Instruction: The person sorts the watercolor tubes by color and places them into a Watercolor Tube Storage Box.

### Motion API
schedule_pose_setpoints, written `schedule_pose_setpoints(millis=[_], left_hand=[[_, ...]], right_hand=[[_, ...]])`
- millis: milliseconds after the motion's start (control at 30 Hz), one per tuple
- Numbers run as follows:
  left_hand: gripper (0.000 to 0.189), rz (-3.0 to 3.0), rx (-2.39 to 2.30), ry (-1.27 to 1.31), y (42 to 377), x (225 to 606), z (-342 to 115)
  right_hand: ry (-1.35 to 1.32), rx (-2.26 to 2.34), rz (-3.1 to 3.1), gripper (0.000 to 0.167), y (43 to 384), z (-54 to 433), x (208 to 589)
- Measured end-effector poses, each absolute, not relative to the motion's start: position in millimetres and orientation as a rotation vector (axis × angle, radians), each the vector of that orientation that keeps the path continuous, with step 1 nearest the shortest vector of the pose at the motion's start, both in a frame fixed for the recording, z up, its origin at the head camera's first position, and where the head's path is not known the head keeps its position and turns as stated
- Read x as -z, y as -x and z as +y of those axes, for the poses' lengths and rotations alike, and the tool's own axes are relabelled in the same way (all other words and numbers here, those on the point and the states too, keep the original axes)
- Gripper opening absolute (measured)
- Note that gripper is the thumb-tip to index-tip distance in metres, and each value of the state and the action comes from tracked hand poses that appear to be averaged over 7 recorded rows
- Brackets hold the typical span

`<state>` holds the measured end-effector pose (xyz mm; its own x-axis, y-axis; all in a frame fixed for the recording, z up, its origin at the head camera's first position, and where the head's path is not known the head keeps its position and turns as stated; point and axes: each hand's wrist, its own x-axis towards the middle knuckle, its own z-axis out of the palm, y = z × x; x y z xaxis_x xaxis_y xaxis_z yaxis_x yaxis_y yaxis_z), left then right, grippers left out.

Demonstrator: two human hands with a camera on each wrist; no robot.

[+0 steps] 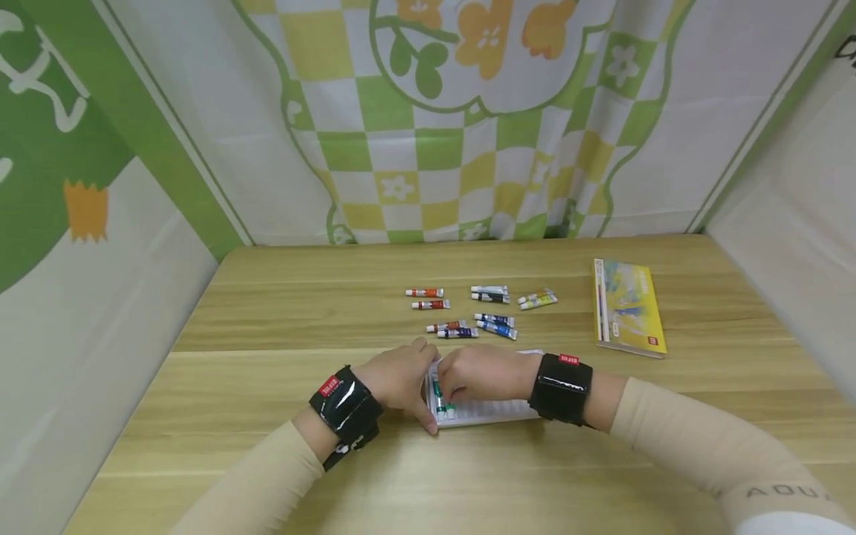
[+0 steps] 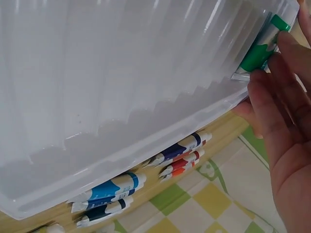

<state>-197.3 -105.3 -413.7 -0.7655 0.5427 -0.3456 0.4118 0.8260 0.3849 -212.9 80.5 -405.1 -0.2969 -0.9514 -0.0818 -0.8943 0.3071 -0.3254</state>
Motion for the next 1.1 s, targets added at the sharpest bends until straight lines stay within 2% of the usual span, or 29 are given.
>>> schedule_pose_setpoints(millis=[867,1100], left_hand=[[0.098,2.549,-0.425,-0.712,199,413,-105],[0.097,2.556,-0.439,-0.722,195,413,-107]], right_hand=[[1.589,0.244,2.450,0.006,201,75,409],[1.684,0.120,2.459,0.011,192,84,406]])
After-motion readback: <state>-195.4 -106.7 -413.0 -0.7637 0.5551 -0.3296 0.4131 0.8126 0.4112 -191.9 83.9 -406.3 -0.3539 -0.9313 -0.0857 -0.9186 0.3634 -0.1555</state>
